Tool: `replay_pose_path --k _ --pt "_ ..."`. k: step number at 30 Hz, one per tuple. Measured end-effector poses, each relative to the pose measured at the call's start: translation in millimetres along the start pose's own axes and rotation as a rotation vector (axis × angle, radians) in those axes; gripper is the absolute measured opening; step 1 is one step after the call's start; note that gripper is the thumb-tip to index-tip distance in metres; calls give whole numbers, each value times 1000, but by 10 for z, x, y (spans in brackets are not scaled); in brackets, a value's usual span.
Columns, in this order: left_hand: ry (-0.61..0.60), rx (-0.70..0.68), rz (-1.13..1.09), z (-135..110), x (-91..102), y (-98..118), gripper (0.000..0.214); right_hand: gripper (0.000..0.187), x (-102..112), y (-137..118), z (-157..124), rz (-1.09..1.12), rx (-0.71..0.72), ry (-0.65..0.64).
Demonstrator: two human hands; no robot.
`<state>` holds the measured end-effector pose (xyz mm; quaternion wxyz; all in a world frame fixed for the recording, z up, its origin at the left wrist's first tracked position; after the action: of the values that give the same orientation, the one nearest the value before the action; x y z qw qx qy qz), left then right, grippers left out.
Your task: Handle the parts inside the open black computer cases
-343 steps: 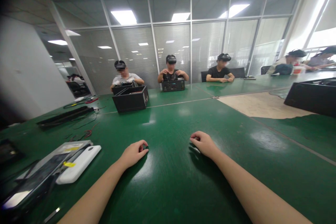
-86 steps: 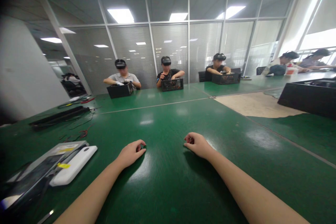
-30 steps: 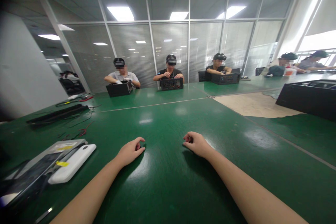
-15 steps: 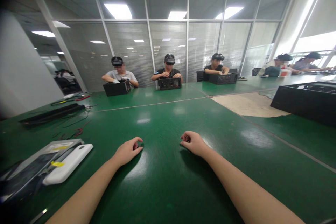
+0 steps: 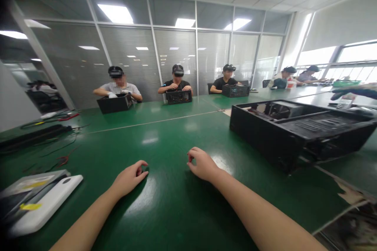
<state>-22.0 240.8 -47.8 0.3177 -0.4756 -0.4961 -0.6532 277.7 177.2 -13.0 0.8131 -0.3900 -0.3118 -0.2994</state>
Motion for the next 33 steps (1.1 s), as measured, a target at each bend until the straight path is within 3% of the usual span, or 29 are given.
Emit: replay_pose_path --k 5,11,14,17,20,25,28,33 --pt "-7 -1 14 28 -12 23 30 3 386 -255 263 -201 -74 142" --pt "-4 -4 9 15 2 29 29 53 804 -307 759 -632 -393 264" --pt "-9 -6 -6 -4 12 25 28 73 955 -51 914 -710 -609 172" --pt "2 -15 -17 -14 17 26 26 56 1024 282 975 -658 -717 7" --pt "26 -12 -5 3 11 28 24 38 1042 464 977 -666 -715 -51" --pt "73 47 -80 120 9 -12 26 46 1028 395 842 -729 -671 -83" --pt "227 119 -269 214 84 -163 29 59 1000 155 690 -759 -570 -100" --pt "601 374 -651 212 233 -763 36 63 868 -555 361 -698 -241 -145"
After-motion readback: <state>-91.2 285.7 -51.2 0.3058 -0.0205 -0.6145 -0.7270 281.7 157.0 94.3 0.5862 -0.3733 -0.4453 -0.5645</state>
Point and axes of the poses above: each hand's wrist, its own z-axis towards the middle knuckle, its own x-axis out of the back of the hand, y = z × x, the point moved 5 cm from there along z, towards the middle knuckle, and after that the axes turned 5 degrees about x, right-handed, at the moved point
